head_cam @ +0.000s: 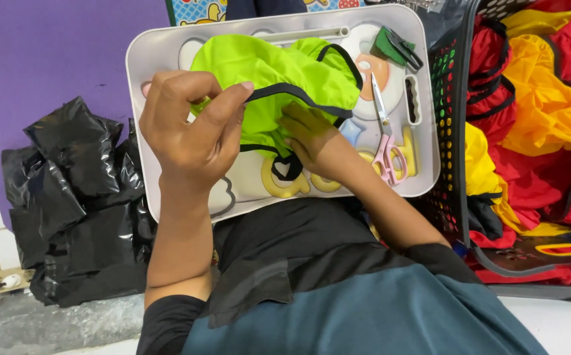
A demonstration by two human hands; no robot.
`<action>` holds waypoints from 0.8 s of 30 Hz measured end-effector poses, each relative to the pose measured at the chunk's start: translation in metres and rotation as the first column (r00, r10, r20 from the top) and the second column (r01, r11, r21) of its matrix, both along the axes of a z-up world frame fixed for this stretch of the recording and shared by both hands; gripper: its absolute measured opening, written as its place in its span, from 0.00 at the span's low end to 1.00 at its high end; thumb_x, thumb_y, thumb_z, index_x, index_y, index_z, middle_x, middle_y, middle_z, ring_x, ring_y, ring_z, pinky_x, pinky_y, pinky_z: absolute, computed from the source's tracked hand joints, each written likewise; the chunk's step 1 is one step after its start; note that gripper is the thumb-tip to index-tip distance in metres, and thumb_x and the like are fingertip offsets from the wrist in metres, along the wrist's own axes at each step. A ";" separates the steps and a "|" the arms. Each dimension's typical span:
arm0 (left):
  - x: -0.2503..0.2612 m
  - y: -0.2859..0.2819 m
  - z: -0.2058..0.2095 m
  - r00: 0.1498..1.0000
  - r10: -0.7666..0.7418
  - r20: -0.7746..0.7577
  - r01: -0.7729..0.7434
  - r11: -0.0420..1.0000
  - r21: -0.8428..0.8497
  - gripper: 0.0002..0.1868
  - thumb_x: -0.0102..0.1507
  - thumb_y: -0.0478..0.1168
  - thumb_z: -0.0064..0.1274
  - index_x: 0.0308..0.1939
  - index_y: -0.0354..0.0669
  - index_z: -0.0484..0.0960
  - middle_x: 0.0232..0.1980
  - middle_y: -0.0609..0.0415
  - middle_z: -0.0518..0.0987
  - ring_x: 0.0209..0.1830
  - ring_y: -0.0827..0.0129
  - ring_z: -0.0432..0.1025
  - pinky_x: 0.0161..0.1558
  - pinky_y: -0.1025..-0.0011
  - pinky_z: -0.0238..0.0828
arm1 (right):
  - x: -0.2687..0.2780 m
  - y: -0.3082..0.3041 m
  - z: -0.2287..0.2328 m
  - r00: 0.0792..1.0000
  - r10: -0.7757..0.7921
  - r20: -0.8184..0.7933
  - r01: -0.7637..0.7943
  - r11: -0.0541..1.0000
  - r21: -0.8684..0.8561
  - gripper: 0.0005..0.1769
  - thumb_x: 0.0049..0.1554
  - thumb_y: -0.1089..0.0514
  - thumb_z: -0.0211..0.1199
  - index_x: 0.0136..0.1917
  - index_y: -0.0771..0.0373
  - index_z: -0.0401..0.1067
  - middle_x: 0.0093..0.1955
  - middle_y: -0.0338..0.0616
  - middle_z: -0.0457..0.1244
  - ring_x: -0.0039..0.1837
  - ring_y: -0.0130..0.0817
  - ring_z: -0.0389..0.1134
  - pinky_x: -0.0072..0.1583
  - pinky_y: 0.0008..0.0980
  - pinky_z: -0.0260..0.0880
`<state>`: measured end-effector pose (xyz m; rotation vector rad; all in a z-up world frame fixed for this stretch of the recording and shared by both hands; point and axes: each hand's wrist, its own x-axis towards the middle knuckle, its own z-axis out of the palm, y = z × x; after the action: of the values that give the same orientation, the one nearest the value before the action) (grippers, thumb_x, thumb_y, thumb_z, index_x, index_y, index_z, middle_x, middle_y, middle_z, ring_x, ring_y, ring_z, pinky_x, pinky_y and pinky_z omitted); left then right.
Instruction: Trimming excess material from a green fabric item using scissors on a small tray.
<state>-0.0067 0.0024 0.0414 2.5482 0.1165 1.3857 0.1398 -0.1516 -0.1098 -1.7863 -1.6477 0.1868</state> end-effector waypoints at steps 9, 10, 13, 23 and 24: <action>0.001 -0.009 -0.006 0.999 -0.035 -0.024 0.037 0.996 0.080 0.09 0.59 0.26 0.71 0.39 0.40 0.88 0.41 0.56 0.73 0.40 0.61 0.69 0.43 0.61 0.69 | -0.007 -0.025 0.064 0.901 -0.405 0.154 0.223 0.738 0.637 0.22 0.55 0.65 0.79 0.53 0.57 0.66 0.49 0.46 0.62 0.47 0.40 0.63 0.50 0.40 0.64; 0.002 -0.010 -0.005 0.999 -0.035 -0.024 0.037 0.996 0.081 0.09 0.59 0.26 0.71 0.39 0.40 0.88 0.41 0.56 0.73 0.40 0.61 0.69 0.43 0.61 0.69 | -0.005 -0.019 0.075 0.901 -0.405 0.154 0.223 0.738 0.637 0.22 0.55 0.65 0.79 0.53 0.57 0.66 0.49 0.46 0.62 0.47 0.40 0.63 0.50 0.40 0.64; 0.002 -0.010 -0.002 0.998 -0.069 0.009 0.068 0.992 0.103 0.10 0.57 0.26 0.69 0.38 0.42 0.88 0.39 0.57 0.73 0.39 0.62 0.69 0.43 0.61 0.68 | 0.002 -0.002 0.097 0.911 -0.387 0.142 0.228 0.760 0.609 0.20 0.48 0.74 0.81 0.50 0.65 0.75 0.49 0.50 0.65 0.42 0.41 0.62 0.44 0.38 0.63; -0.009 0.005 -0.010 0.992 0.012 0.123 -0.041 0.971 0.237 0.14 0.57 0.24 0.70 0.32 0.44 0.81 0.37 0.58 0.77 0.39 0.63 0.69 0.43 0.61 0.68 | 0.019 -0.007 0.069 0.894 -0.441 0.077 0.231 0.603 0.763 0.18 0.52 0.85 0.67 0.47 0.68 0.70 0.48 0.48 0.58 0.37 0.35 0.57 0.37 0.35 0.58; -0.011 0.005 -0.010 0.992 0.011 0.125 -0.042 0.968 0.246 0.14 0.57 0.25 0.70 0.30 0.44 0.80 0.37 0.58 0.77 0.38 0.63 0.69 0.42 0.61 0.67 | 0.019 -0.008 0.064 0.893 -0.445 0.063 0.230 0.572 0.787 0.20 0.51 0.86 0.67 0.49 0.68 0.70 0.49 0.49 0.57 0.37 0.35 0.57 0.37 0.34 0.59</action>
<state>-0.0174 0.0072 0.0319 2.6560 -0.0480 1.6580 0.1584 -0.1594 -0.0455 -1.4113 -1.1933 -0.8568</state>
